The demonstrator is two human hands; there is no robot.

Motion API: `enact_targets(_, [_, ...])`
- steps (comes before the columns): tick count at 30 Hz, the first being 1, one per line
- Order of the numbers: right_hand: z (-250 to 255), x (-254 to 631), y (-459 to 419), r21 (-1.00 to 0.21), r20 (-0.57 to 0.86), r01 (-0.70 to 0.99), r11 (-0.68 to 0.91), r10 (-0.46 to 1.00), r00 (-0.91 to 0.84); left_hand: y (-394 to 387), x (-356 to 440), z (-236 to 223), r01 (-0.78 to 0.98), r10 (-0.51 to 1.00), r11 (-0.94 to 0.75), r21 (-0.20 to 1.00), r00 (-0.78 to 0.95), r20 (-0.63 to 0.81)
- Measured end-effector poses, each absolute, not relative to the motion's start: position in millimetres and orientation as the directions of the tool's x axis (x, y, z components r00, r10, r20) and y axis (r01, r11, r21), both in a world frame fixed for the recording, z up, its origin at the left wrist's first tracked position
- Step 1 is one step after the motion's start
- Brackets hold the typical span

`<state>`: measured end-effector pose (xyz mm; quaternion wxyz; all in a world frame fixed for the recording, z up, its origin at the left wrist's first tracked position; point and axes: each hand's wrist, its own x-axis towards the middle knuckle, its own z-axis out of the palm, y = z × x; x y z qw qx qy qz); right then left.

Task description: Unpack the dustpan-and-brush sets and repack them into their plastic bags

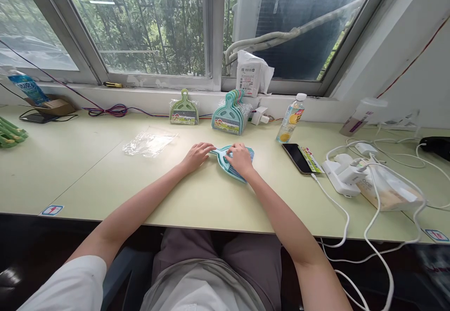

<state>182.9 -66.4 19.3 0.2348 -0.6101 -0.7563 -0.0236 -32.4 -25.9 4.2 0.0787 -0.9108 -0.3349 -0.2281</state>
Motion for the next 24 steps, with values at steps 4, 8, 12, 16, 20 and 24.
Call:
enact_targets(4, [16.5,173.4,-68.1,-0.266,0.41,0.914,0.307,0.894,-0.181,-26.6,-35.3,8.9,0.598,0.487,-0.787,-0.153,0.754,0.441])
enact_targets(8, [16.0,173.3,-63.7,-0.321,0.378,0.894,0.312,0.908,-0.181,-25.8,-35.2,11.9,0.573,0.493,-0.795,-0.2,0.802,0.338])
enact_targets(12, [15.9,176.8,-57.8,-0.362,0.307,0.887,0.286,0.935,-0.176,-25.4,-34.0,10.2,0.592,0.53,-0.79,-0.159,0.79,0.31])
enact_targets(16, [20.2,176.7,-60.5,-0.348,0.261,0.903,0.252,0.951,-0.164,-26.1,-33.8,7.2,0.609,0.557,-0.792,-0.044,0.75,0.356])
enact_targets(20, [26.9,174.5,-68.0,-0.362,0.303,0.906,0.217,0.947,-0.105,-28.6,-29.1,8.1,0.623,0.62,-0.752,0.214,0.56,0.549])
enact_targets(24, [30.0,170.6,-71.2,-0.563,0.377,0.822,0.086,0.912,0.163,-36.3,-13.3,10.0,0.358,0.856,-0.516,0.778,0.22,0.467])
